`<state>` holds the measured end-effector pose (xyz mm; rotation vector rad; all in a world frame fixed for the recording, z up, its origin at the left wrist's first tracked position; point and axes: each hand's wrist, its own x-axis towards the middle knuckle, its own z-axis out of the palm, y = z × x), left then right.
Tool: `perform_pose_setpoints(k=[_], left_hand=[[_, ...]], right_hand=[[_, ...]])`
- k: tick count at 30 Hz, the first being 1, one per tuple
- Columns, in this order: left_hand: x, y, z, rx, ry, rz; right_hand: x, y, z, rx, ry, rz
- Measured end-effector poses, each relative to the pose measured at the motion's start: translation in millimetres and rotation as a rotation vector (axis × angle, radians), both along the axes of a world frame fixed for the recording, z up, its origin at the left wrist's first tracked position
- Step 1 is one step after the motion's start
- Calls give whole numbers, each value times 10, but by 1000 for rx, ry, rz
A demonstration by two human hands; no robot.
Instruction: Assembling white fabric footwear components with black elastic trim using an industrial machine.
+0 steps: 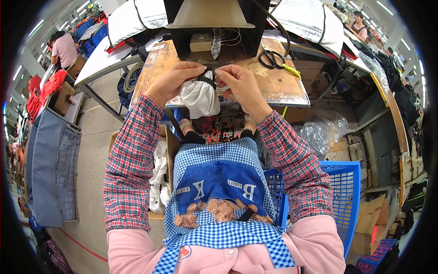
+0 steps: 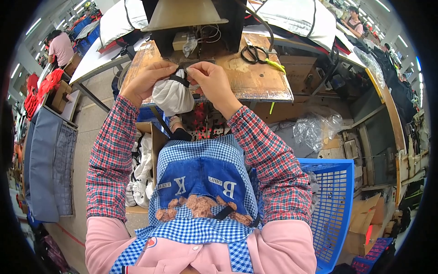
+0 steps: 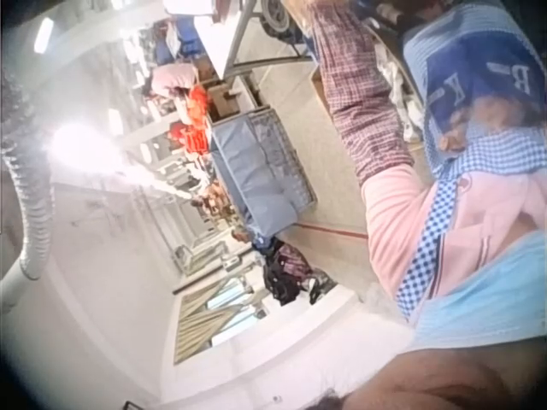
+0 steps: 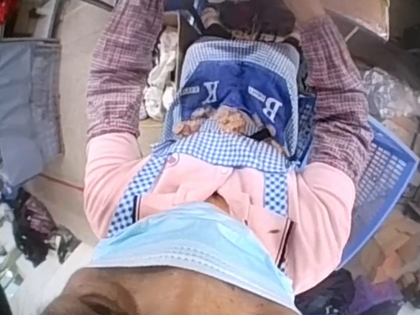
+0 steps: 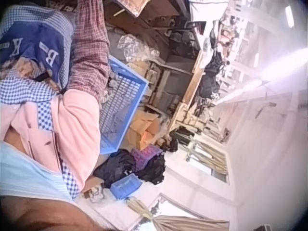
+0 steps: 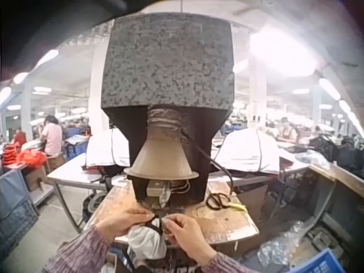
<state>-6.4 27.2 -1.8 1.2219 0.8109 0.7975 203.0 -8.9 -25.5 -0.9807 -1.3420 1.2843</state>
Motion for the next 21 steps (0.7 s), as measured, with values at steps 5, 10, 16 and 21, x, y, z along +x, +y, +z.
perform_pose_setpoints(k=[5,10,16,21], left_hand=[[25,115,-24,21,22,15],[40,202,-39,31,0,9],[67,241,-33,58,5,17],[80,266,-19,77,18,32]], right_hand=[[-12,94,-6,30,56,-32],[-20,168,17,28,80,-29],[-24,216,27,14,88,-36],[-30,234,48,24,104,-47]])
